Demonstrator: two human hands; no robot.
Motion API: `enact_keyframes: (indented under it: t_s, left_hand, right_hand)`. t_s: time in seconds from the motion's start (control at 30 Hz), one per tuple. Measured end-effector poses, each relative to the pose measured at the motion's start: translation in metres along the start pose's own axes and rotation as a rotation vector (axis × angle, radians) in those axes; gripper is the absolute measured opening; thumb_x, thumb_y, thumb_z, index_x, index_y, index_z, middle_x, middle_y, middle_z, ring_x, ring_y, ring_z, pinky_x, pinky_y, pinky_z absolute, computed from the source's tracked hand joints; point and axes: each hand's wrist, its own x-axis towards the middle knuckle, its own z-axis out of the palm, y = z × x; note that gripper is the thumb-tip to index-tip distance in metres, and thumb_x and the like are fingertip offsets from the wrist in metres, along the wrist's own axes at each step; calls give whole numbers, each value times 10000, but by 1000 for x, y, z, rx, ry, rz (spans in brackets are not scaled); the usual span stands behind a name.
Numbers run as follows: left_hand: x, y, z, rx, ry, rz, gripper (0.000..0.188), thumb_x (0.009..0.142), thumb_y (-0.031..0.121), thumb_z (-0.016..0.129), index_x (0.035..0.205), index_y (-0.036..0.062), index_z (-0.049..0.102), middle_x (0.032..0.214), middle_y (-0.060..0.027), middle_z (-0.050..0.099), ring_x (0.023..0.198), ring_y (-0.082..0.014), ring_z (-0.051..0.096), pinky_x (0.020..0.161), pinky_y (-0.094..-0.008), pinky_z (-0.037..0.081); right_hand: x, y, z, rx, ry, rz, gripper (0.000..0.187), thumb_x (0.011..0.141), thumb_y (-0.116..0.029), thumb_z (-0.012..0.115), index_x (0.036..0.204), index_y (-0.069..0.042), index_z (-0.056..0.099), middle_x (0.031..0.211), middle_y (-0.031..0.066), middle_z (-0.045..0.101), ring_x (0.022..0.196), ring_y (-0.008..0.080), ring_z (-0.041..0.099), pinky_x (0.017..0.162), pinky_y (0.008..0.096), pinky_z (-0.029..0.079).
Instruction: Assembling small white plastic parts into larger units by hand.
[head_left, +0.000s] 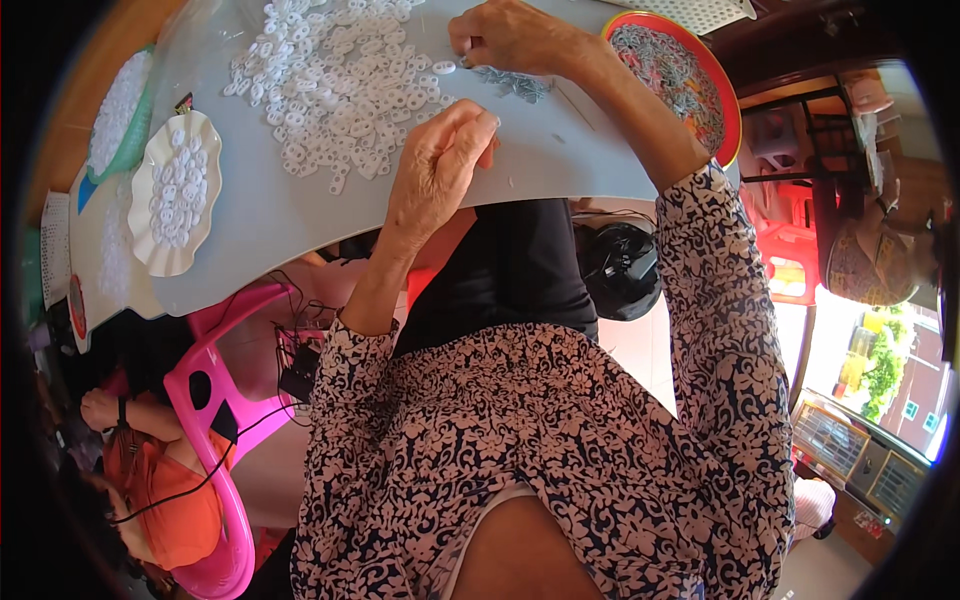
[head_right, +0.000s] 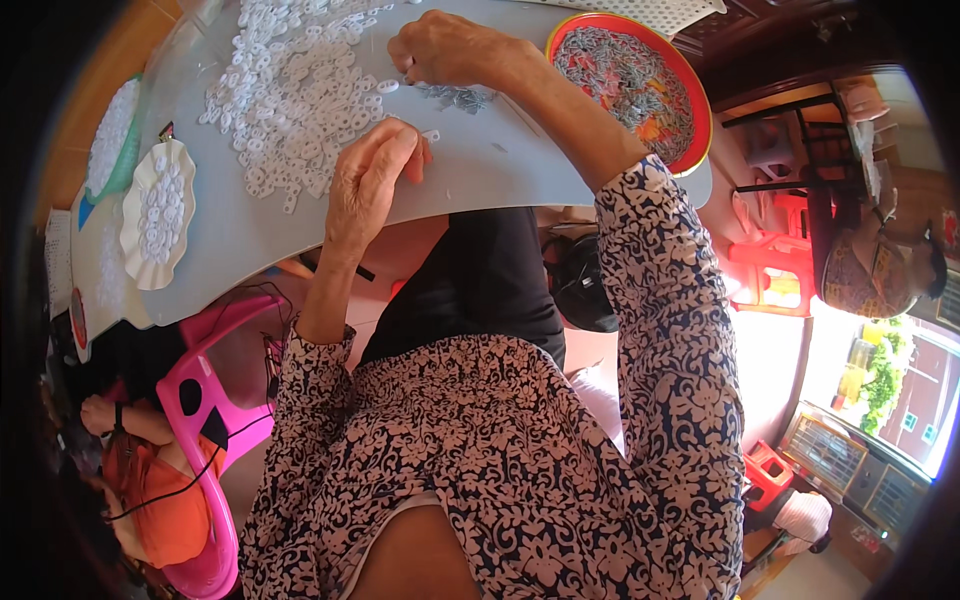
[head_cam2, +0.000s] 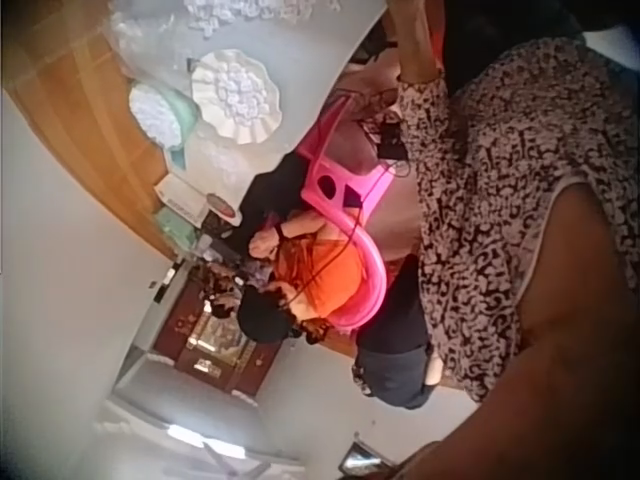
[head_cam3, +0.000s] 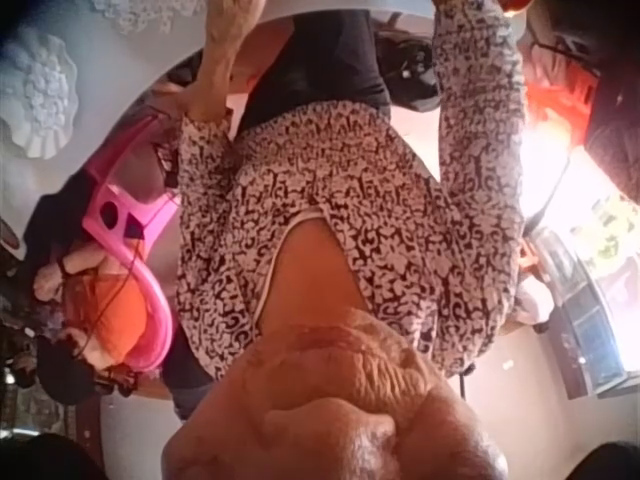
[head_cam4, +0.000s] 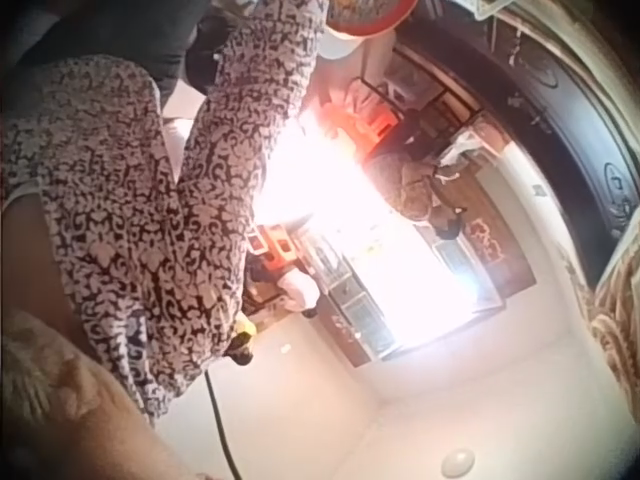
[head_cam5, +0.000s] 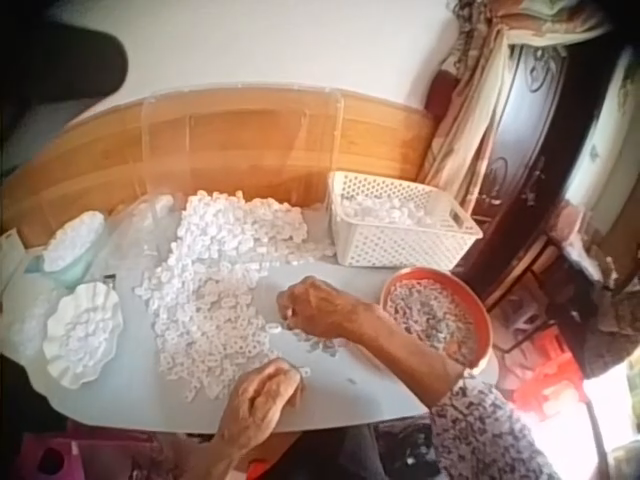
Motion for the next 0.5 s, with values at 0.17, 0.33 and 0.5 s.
enact_keyframes:
  t_s: [0.17, 0.33, 0.5]
  left_hand:
    - [2, -6, -3, 20, 3, 22, 327, 913, 300, 505, 745, 20, 527, 612, 4, 477, 596, -72, 406, 559, -228, 348]
    - [5, -6, -1, -2, 105, 43, 285, 913, 264, 517, 773, 16, 538, 634, 3, 507, 608, -74, 434, 575, -229, 364]
    - [3, -6, -5, -3, 295, 20, 252, 916, 252, 509, 869, 13, 573, 682, -10, 549, 666, -78, 465, 658, -233, 376]
  right_hand:
    - [7, -6, -3, 60, -71, 54, 110, 708, -82, 654, 803, -32, 631, 767, 125, 645, 743, 278, 621, 697, 330, 493]
    - [-3, -2, -1, 172, 35, -20, 90, 722, -72, 637, 803, -33, 634, 725, 93, 647, 688, 215, 634, 649, 298, 503]
    - [-31, -48, -24, 629, 158, 204, 93, 743, -67, 615, 827, -31, 637, 723, 69, 657, 653, 151, 633, 627, 269, 507]
